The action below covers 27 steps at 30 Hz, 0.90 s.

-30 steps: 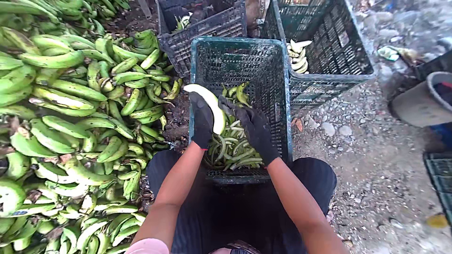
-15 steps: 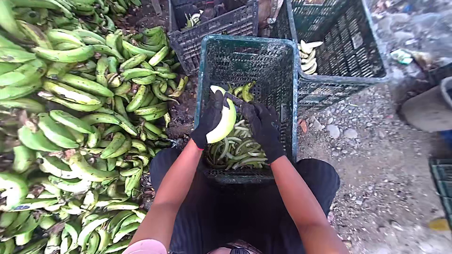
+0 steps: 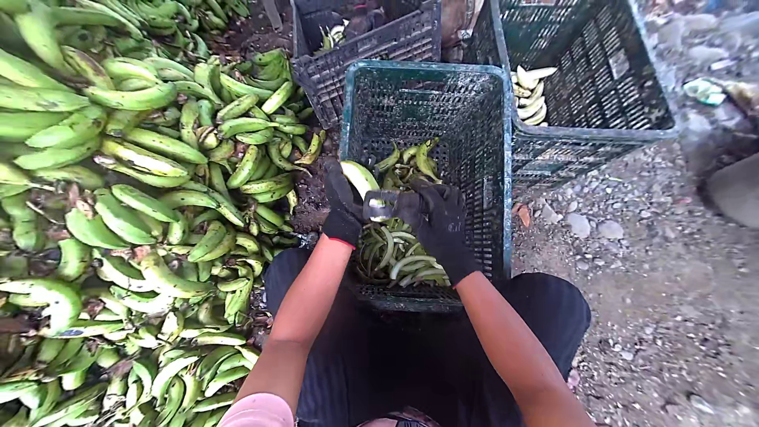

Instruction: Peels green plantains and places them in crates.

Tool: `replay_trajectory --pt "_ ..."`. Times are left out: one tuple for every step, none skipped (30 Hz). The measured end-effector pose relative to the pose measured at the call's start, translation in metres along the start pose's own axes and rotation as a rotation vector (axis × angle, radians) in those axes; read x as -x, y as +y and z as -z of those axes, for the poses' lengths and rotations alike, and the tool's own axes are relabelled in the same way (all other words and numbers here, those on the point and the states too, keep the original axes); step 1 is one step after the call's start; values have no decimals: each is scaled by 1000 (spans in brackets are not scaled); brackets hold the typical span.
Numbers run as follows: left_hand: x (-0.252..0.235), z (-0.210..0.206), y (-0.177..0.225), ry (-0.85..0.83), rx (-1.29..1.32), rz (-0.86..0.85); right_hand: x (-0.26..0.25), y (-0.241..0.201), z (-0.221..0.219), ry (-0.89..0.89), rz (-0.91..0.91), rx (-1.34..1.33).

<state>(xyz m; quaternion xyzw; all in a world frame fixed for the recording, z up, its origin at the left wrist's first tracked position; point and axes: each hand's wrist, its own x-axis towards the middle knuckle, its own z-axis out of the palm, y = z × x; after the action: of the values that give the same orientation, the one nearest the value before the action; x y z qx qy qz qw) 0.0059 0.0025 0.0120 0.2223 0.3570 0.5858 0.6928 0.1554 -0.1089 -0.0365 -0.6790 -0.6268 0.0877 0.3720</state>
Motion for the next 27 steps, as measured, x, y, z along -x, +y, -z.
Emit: replay_trajectory --pt "1 0 6 53 65 37 2 1 -7 75 90 27" --pt "1 0 11 69 106 68 2 2 -13 139 159 40" --pt "-1 1 15 64 151 103 1 3 -16 192 205 41" --pt "-3 2 18 63 193 126 1 4 -19 229 230 45" --pt "-4 3 20 63 241 141 1 4 -20 255 235 54" --pt "-4 2 21 70 267 145 0 2 -19 267 220 59" --pt "-3 0 21 86 263 143 -1 -1 -18 269 189 60" --pt "-1 -2 21 88 229 133 -2 -6 -15 236 139 56" --pt "0 -4 20 54 163 124 -3 -13 -9 180 79 47" --pt "3 -6 19 -20 73 114 -4 -20 -1 97 15 38" --pt "6 -7 18 -87 -14 106 -5 -22 7 15 -25 20" --pt "9 -8 17 -140 -79 115 -4 -22 12 -20 -34 17" --pt "9 -7 16 -180 -135 118 -3 -20 13 -11 -19 37" --pt "8 -5 14 -202 -186 119 -2 -18 12 35 12 75" --pt "8 -5 13 -178 -217 135 -2 -16 9 79 36 124" --pt "10 -5 13 -138 -250 149 -1 -16 7 113 52 168" --pt "10 -4 13 -105 -274 152 0 -15 5 147 68 202" --pt "10 -2 13 -100 -288 144 -1 -15 3 170 79 222" --pt "11 -1 13 -99 -293 132 -2 -16 1 194 81 224" --pt "12 0 13 -121 -312 105 -3 -18 2 185 58 216" --pt "14 0 14 -161 -373 61 -6 -22 4 137 4 205" --pt "16 -1 14 -216 -471 2 -10 -27 9 54 -82 192" --pt "18 -1 12 -271 -590 -59 -16 -29 13 -24 -179 160" --pt "18 0 6 -337 -700 -101 -22 -28 17 -92 -263 112" --pt "16 5 1 -416 -805 -135 -25 -24 19 -128 -308 68" --pt "15 9 -2 -484 -911 -168 -26 -19 22 -146 -328 25" --pt "12 11 -3 -540 -971 -199 -26 -16 25 -162 -348 -8"
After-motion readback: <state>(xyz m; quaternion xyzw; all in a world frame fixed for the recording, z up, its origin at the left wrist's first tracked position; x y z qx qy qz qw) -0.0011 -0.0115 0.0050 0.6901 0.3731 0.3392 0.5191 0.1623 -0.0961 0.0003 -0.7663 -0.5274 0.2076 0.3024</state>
